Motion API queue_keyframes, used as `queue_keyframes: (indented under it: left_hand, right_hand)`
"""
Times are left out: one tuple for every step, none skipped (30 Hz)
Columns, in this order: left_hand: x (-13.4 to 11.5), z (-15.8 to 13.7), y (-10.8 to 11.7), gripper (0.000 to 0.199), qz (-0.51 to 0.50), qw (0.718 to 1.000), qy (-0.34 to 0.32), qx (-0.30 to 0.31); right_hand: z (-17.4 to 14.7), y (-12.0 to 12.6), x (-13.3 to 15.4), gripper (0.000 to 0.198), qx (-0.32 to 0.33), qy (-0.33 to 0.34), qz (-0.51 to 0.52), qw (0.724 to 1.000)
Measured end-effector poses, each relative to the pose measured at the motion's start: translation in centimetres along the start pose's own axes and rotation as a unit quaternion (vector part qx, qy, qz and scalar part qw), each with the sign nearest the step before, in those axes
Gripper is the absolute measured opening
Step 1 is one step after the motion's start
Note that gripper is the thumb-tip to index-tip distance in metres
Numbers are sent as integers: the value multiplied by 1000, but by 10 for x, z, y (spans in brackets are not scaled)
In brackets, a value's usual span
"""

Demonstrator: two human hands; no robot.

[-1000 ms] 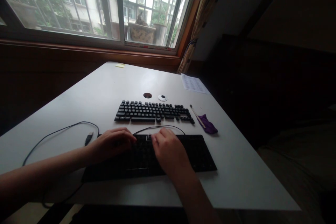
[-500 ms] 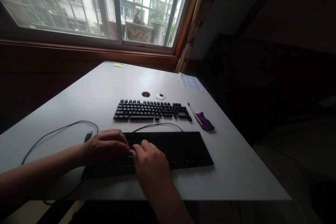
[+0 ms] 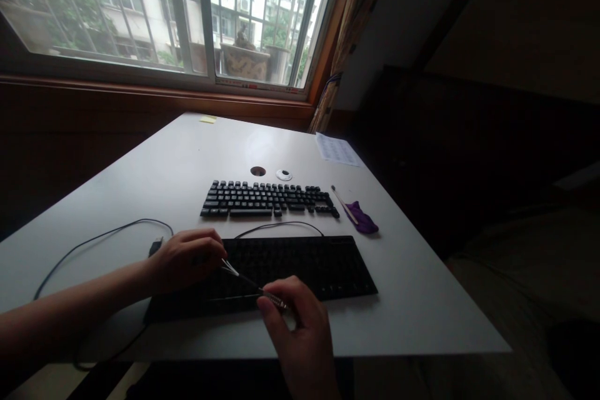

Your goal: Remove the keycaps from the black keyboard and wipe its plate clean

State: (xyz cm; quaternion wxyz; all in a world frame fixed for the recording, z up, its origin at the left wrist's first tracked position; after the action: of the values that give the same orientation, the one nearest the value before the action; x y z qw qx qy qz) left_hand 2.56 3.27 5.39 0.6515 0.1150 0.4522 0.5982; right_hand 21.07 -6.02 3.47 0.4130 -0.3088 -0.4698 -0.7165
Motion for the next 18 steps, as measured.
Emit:
queue_keyframes:
  left_hand:
    - [-2,-1,-3,8,-9,1000,-9,12]
    - [-5,-2,-7,7,-19,999,-20,24]
    - [-9,-3,-10,7,-28,998,-34,39]
    - [-13,-3,-13,6,-34,997,-48,56]
    - [-18,-4,-16,6,-37,995,-64,74]
    - [-24,-4,-19,6,-38,992,-80,92]
    - [-28,-4,-22,7,-37,989,-93,109]
    - [-32,-4,-24,8,-36,986,-102,125]
    - [-34,-3,-25,8,-36,984,-108,138]
    - [-35,-3,-26,8,-38,982,-111,149]
    - [-35,-3,-27,8,-38,981,-112,155]
    - [-33,-4,-27,8,-34,981,-111,157]
    - [-30,-4,-27,8,-27,982,-106,152]
    - [-25,-4,-25,9,-15,985,-98,143]
    - [-20,-5,-24,10,0,987,-89,133]
    - [-15,-5,-24,12,17,989,-78,126]
    - [-11,-6,-24,13,34,989,-71,123]
    - [-8,-6,-26,14,47,989,-66,126]
  right_hand:
    - [-4,-2,2,6,-4,9,28,1000]
    - [-8,-7,5,8,-3,21,46,999]
    - [-11,-11,8,11,-2,36,54,998]
    - [-13,-15,12,16,-3,51,55,997]
    - [-15,-19,15,20,-5,62,53,997]
    - [-16,-21,17,22,-8,69,51,996]
    - [-17,-24,18,23,-9,74,49,996]
    - [-18,-25,18,22,-8,74,46,996]
    - [-19,-26,16,21,-6,68,40,997]
    - [-20,-26,14,19,-4,62,32,998]
    - [-21,-24,10,17,-4,54,21,998]
    - [-23,-19,6,15,-8,41,11,999]
    - [-25,-12,-1,14,-19,24,1,1000]
    - [-27,-3,-9,13,-32,-2,-9,999]
    - [-30,8,-18,15,-53,-31,-20,998]
    - [-34,23,-27,17,-85,-62,-36,994]
    - [-39,37,-36,21,-112,-98,-55,987]
    - [-43,54,-40,24,-152,-113,-73,979]
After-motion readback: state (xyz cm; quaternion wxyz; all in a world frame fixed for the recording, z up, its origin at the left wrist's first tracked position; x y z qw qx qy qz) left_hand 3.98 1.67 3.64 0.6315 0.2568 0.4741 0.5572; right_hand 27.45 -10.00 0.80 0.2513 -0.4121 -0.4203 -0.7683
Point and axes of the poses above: each hand's wrist, its own z-axis towards the middle knuckle, its own y-axis out of the back of the hand, x = y × z, the point moved 10 cm from there along z, towards the middle knuckle, and after that the axes turned 6 degrees about x, right-handed, at the moved point
